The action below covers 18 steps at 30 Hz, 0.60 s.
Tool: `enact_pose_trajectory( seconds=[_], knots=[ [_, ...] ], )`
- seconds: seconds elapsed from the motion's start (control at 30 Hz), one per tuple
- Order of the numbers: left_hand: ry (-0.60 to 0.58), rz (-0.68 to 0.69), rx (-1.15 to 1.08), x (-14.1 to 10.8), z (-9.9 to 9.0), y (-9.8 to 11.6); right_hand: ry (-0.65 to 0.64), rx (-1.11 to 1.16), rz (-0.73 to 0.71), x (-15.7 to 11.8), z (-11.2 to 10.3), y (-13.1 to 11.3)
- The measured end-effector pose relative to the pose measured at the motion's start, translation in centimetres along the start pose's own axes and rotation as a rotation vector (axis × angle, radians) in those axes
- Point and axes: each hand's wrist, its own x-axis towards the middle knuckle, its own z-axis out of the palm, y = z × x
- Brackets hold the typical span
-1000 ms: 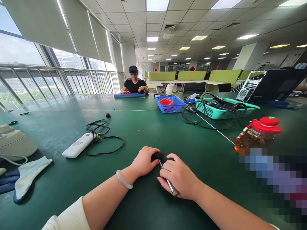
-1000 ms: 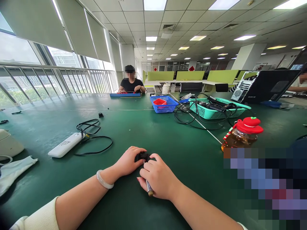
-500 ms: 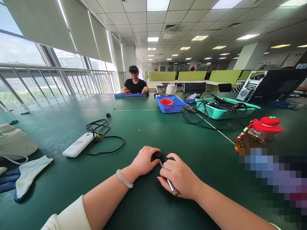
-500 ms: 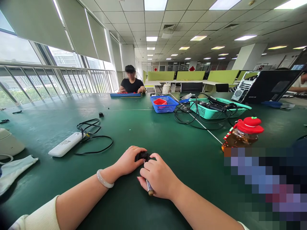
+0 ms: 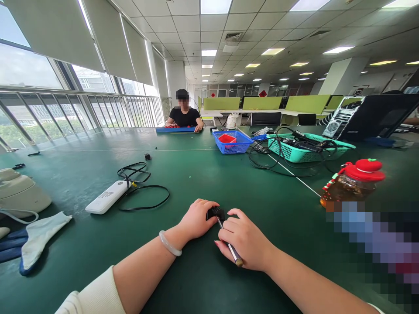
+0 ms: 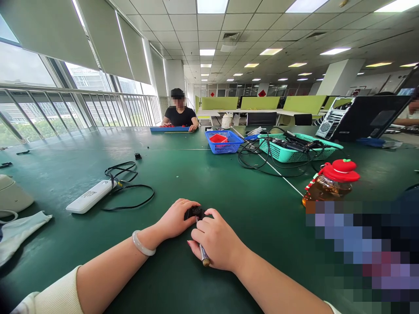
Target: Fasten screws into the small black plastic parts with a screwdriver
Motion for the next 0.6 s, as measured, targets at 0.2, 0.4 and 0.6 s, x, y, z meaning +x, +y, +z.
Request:
enact_pose_trajectory(
  seconds=[0.2, 0.4, 0.6],
  knots=[
    [-0.011, -0.011, -0.007, 0.06, 0.11, -0.12, 0.007, -0.005, 0.001, 0.0, -0.04, -0.03],
    [-0.017, -0.009, 0.001, 0.09, 0.03, -0.04, 0.02, -0.024, 0.008, 0.04, -0.12, 0.04],
    [-0.016, -0.004, -0.003, 0.1, -0.12, 0.08, 0.079, -0.031, -0.002, 0.13, -0.29, 0.05]
  ],
)
